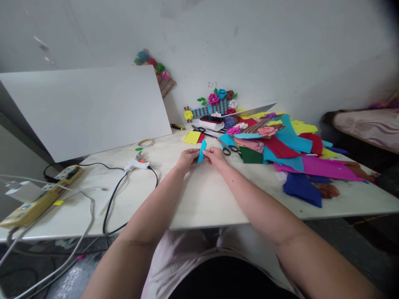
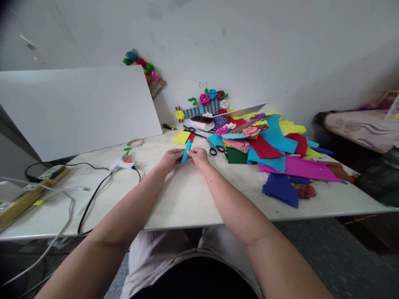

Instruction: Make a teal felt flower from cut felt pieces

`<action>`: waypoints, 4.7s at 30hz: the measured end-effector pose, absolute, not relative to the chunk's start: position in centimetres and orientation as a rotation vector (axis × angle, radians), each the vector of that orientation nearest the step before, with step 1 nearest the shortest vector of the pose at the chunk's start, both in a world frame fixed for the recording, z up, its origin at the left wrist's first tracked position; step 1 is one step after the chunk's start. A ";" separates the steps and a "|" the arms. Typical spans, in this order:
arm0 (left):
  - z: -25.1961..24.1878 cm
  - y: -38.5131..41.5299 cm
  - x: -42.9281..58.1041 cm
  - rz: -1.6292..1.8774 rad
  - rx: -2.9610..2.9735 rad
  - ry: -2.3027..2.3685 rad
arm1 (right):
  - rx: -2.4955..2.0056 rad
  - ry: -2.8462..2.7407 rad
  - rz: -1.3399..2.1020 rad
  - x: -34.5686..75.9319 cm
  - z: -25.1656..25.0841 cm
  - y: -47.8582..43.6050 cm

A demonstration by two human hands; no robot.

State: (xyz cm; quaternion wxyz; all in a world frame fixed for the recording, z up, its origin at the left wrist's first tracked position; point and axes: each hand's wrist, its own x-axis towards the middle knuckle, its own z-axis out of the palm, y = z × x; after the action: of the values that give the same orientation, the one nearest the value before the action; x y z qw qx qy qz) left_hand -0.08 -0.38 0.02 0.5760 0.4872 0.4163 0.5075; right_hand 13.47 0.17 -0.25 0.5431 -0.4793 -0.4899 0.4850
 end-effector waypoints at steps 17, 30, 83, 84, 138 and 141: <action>0.3 -0.6 0.1 1.210 1.081 1.002 | -1.178 -1.165 1.149 13.4 0.1 -0.2; 0.3 -0.7 0.0 1.167 1.140 0.986 | -1.156 -1.162 1.130 13.3 -0.4 0.2; 0.7 -0.3 0.5 1.304 1.193 1.080 | -1.150 -0.954 1.224 13.2 0.2 -0.3; 0.8 -0.4 0.4 1.311 1.157 1.027 | -1.142 -0.931 1.235 13.3 0.3 -0.3; 2.4 -1.5 -0.4 0.990 0.775 0.705 | -0.656 -1.120 1.521 14.5 0.3 -0.1; 2.4 -1.5 -0.5 0.991 0.782 0.691 | -0.631 -1.134 1.533 14.6 0.4 -0.3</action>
State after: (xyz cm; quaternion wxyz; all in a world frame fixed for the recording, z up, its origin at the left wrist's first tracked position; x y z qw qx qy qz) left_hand -0.46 -1.45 2.41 0.7520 0.3582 0.3164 0.4539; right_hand 14.60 -0.33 0.41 0.5367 -0.2649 -0.4765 0.6441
